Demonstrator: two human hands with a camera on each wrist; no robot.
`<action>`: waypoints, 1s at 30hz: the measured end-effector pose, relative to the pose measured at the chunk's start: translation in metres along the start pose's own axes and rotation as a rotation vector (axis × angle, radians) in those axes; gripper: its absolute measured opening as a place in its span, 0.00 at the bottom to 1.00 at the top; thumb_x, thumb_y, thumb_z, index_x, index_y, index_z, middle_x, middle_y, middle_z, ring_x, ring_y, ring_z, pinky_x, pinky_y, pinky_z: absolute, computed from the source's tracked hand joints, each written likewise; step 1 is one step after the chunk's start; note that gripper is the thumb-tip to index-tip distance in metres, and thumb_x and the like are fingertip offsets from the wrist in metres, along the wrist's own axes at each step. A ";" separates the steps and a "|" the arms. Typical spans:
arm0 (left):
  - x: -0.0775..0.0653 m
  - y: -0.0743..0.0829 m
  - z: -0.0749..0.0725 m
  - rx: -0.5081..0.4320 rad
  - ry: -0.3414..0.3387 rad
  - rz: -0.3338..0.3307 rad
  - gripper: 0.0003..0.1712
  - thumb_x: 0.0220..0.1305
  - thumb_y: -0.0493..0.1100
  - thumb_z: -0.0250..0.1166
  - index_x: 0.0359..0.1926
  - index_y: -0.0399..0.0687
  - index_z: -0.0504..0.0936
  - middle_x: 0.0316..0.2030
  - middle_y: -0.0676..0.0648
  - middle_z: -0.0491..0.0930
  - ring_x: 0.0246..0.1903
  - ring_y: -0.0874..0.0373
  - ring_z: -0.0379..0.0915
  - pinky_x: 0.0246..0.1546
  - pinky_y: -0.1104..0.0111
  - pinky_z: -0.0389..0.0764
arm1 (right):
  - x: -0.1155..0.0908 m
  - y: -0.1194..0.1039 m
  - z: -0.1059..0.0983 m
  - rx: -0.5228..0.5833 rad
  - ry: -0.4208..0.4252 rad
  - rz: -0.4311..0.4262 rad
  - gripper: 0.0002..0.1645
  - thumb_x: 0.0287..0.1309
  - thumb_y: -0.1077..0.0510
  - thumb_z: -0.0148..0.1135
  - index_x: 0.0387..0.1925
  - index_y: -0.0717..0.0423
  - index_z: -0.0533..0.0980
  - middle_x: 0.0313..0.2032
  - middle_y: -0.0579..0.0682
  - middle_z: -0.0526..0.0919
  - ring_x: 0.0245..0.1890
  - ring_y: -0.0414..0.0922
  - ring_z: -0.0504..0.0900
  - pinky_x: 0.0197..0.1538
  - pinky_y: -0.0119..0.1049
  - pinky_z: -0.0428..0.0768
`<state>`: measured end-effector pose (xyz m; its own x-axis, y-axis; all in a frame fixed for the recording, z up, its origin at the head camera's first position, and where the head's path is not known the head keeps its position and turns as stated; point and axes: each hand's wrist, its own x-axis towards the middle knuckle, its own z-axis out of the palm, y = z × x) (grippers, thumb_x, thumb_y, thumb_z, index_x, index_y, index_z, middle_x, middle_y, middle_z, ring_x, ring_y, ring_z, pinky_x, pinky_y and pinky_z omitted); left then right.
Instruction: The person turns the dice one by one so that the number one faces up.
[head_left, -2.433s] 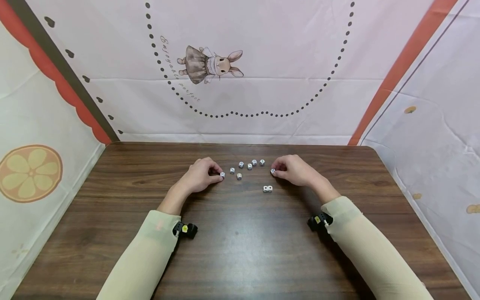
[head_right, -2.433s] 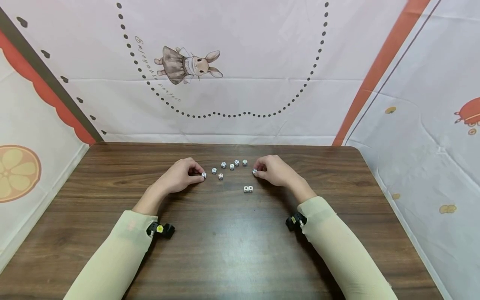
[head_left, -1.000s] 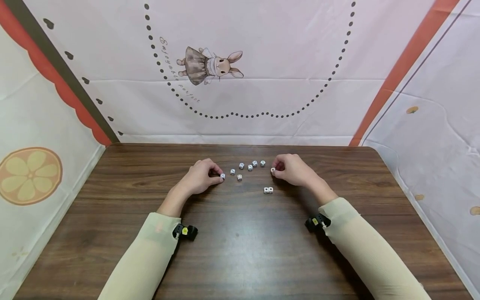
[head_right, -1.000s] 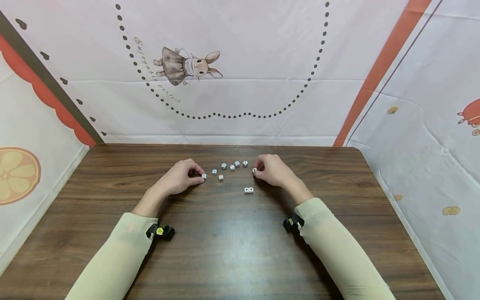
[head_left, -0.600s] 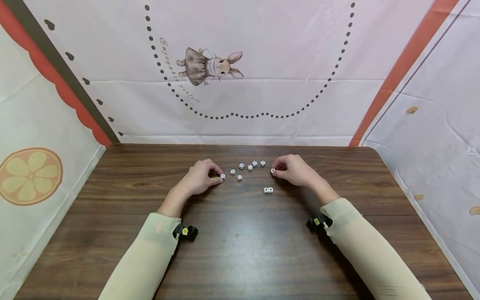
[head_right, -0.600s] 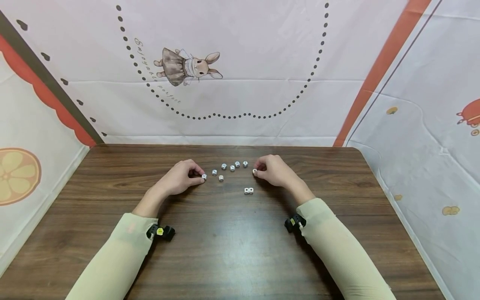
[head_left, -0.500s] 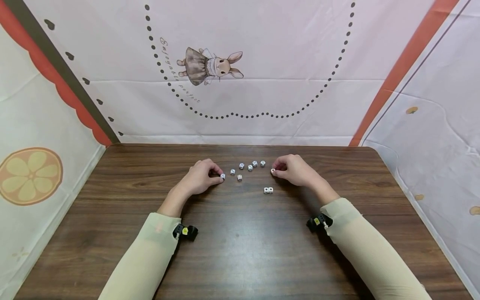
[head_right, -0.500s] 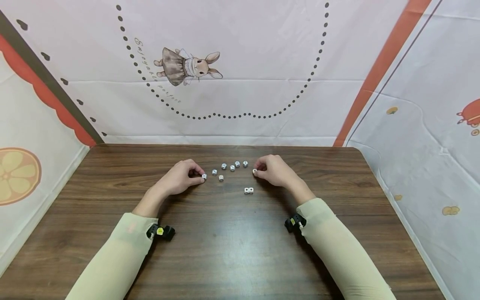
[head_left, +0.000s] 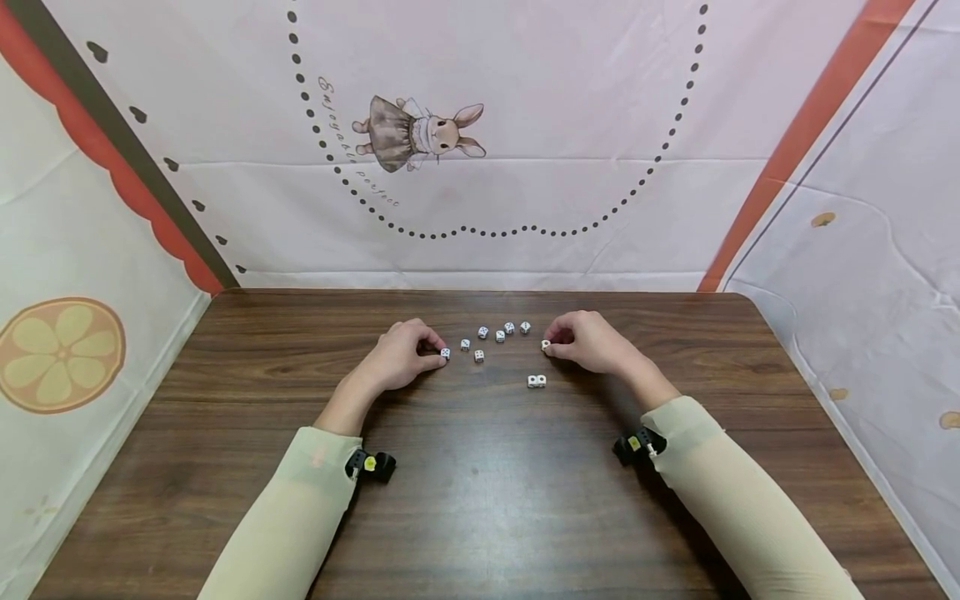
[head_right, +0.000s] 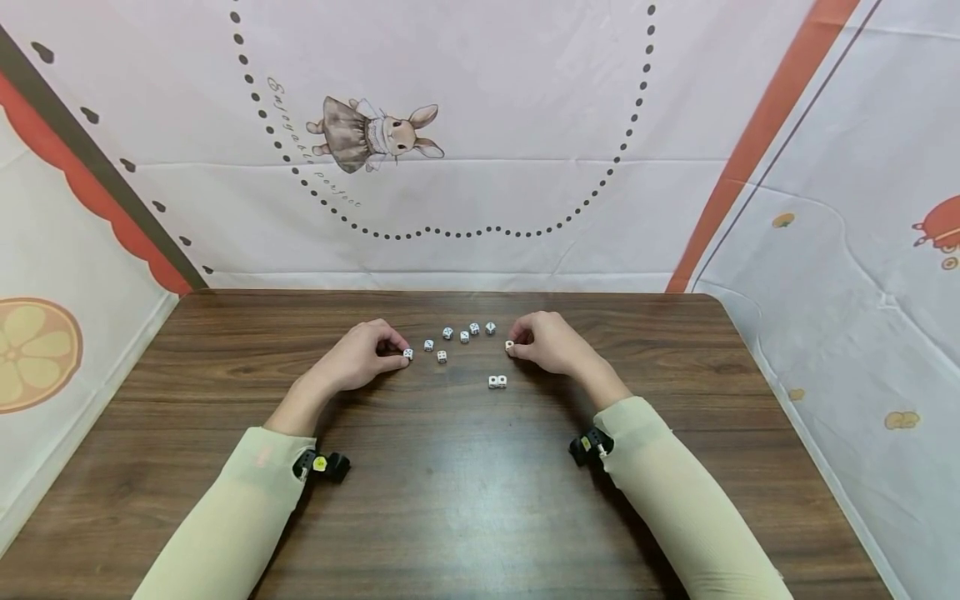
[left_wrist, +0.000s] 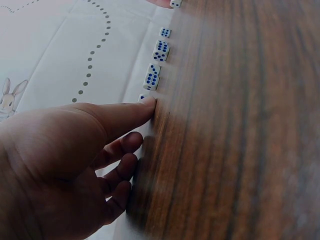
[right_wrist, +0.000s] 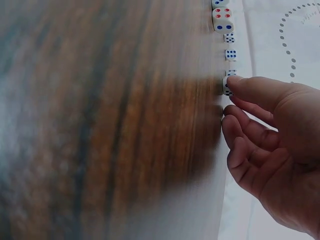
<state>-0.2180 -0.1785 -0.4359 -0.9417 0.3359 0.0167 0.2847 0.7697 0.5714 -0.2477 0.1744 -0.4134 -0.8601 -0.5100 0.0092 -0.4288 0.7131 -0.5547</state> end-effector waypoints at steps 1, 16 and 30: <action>0.000 0.000 0.000 0.000 0.001 0.001 0.07 0.66 0.48 0.77 0.42 0.54 0.91 0.43 0.52 0.80 0.51 0.49 0.73 0.58 0.46 0.66 | 0.000 0.000 0.000 0.003 -0.002 0.001 0.05 0.65 0.59 0.74 0.39 0.56 0.87 0.33 0.45 0.87 0.35 0.42 0.82 0.43 0.41 0.79; 0.001 -0.001 0.000 -0.007 0.001 0.011 0.07 0.66 0.47 0.77 0.43 0.54 0.91 0.42 0.53 0.80 0.50 0.51 0.74 0.58 0.46 0.67 | -0.001 0.002 -0.001 0.022 -0.013 0.020 0.06 0.64 0.60 0.75 0.41 0.57 0.86 0.33 0.45 0.87 0.36 0.43 0.83 0.43 0.42 0.80; 0.000 -0.001 0.000 -0.012 0.004 0.008 0.07 0.66 0.47 0.77 0.42 0.54 0.91 0.42 0.52 0.80 0.49 0.51 0.74 0.57 0.46 0.67 | -0.005 0.001 -0.003 0.016 -0.002 0.021 0.04 0.64 0.61 0.74 0.39 0.56 0.86 0.32 0.44 0.86 0.34 0.42 0.82 0.41 0.41 0.79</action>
<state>-0.2179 -0.1791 -0.4368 -0.9400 0.3402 0.0247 0.2903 0.7602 0.5813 -0.2448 0.1787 -0.4115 -0.8685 -0.4956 -0.0041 -0.4059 0.7161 -0.5678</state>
